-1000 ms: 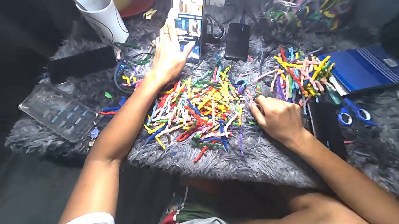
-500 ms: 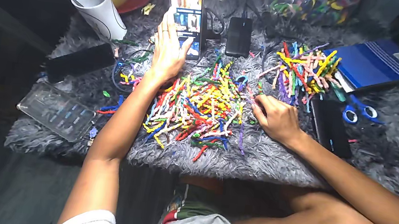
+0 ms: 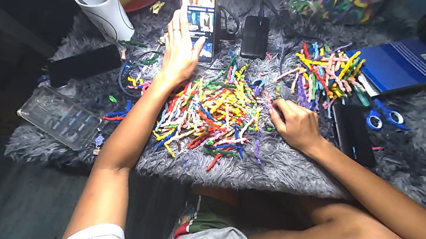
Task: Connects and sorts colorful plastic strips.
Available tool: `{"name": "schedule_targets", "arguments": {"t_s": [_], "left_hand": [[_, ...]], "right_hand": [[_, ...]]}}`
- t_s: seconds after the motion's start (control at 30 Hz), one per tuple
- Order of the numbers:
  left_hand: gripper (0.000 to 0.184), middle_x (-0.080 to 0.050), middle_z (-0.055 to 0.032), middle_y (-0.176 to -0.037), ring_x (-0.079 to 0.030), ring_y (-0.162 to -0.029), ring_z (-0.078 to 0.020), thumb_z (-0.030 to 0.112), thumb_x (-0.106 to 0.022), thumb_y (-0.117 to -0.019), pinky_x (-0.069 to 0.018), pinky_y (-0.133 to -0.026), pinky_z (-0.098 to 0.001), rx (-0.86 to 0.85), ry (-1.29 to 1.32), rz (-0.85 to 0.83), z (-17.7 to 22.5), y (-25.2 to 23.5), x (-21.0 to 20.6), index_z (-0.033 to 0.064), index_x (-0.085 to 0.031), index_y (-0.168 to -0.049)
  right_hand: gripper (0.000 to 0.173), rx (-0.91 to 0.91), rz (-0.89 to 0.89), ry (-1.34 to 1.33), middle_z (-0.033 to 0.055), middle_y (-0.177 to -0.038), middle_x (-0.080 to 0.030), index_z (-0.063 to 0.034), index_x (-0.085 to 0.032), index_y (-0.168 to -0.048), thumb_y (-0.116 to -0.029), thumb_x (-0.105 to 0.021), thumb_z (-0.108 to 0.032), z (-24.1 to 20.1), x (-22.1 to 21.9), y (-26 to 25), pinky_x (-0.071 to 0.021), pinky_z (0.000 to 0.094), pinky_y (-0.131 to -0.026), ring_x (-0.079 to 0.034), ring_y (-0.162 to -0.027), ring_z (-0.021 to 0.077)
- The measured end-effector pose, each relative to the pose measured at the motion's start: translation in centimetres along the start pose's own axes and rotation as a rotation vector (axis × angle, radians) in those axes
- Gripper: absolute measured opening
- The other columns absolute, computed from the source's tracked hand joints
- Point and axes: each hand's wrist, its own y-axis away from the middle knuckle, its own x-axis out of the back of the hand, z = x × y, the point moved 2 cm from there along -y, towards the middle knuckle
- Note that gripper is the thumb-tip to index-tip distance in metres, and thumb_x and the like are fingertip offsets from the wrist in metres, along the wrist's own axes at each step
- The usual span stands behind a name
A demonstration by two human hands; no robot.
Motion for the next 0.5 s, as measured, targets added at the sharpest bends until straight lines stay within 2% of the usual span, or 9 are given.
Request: {"name": "schedule_targets", "arguments": {"t_s": [0.1, 0.27, 0.3, 0.37, 0.5], "left_hand": [[0.079, -0.020, -0.0318, -0.165, -0.027, -0.150, -0.0472, 0.044, -0.041, -0.1068, -0.0257, -0.118, -0.0590, 0.011, -0.039, -0.007, 0.2, 0.0, -0.1, -0.0079, -0.015, -0.161], [0.074, -0.019, -0.0308, -0.165, -0.027, -0.149, -0.0478, 0.043, -0.042, -0.1064, -0.0265, -0.117, -0.0591, 0.027, -0.059, -0.021, 0.6, -0.1, -0.1, -0.0054, -0.023, -0.160], [0.072, -0.019, -0.0316, -0.165, -0.027, -0.149, -0.0489, 0.042, -0.042, -0.1064, -0.0262, -0.117, -0.0608, 0.033, -0.057, -0.026, 0.6, -0.1, -0.1, -0.0020, -0.024, -0.161], [0.068, -0.016, -0.0325, -0.165, -0.025, -0.149, -0.0516, 0.040, -0.043, -0.1060, -0.0236, -0.115, -0.0653, 0.047, -0.044, -0.034, 0.8, -0.2, -0.3, 0.0112, -0.025, -0.164], [0.056, -0.010, -0.0342, -0.166, -0.020, -0.149, -0.0555, 0.038, -0.043, -0.1063, -0.0209, -0.111, -0.0714, 0.050, -0.045, -0.051, 1.5, -0.2, -0.5, 0.0296, -0.035, -0.162]], "right_hand": [[0.033, -0.005, -0.002, -0.005, 0.0186, -0.083, -0.067, 0.0001, -0.069, -0.109, -0.1033, -0.047, -0.024, -0.1, 0.1, 0.0, -0.0498, 0.0521, -0.054, -0.068, -0.069, 0.0382], [0.032, -0.005, -0.002, 0.002, 0.0176, -0.083, -0.066, -0.0008, -0.069, -0.108, -0.1034, -0.047, -0.024, -0.1, 0.1, 0.0, -0.0494, 0.0510, -0.054, -0.067, -0.068, 0.0369], [0.032, -0.005, -0.001, 0.004, 0.0174, -0.082, -0.066, -0.0009, -0.069, -0.108, -0.1034, -0.047, -0.024, -0.1, 0.1, 0.0, -0.0492, 0.0509, -0.053, -0.067, -0.068, 0.0368], [0.032, -0.003, 0.002, 0.007, 0.0174, -0.081, -0.066, -0.0006, -0.069, -0.107, -0.1032, -0.048, -0.024, -0.1, 0.1, 0.0, -0.0490, 0.0509, -0.053, -0.067, -0.067, 0.0369], [0.031, -0.005, -0.001, 0.002, 0.0177, -0.082, -0.066, -0.0006, -0.069, -0.107, -0.1032, -0.048, -0.024, -0.1, 0.1, -0.1, -0.0489, 0.0512, -0.052, -0.067, -0.067, 0.0366]]}}
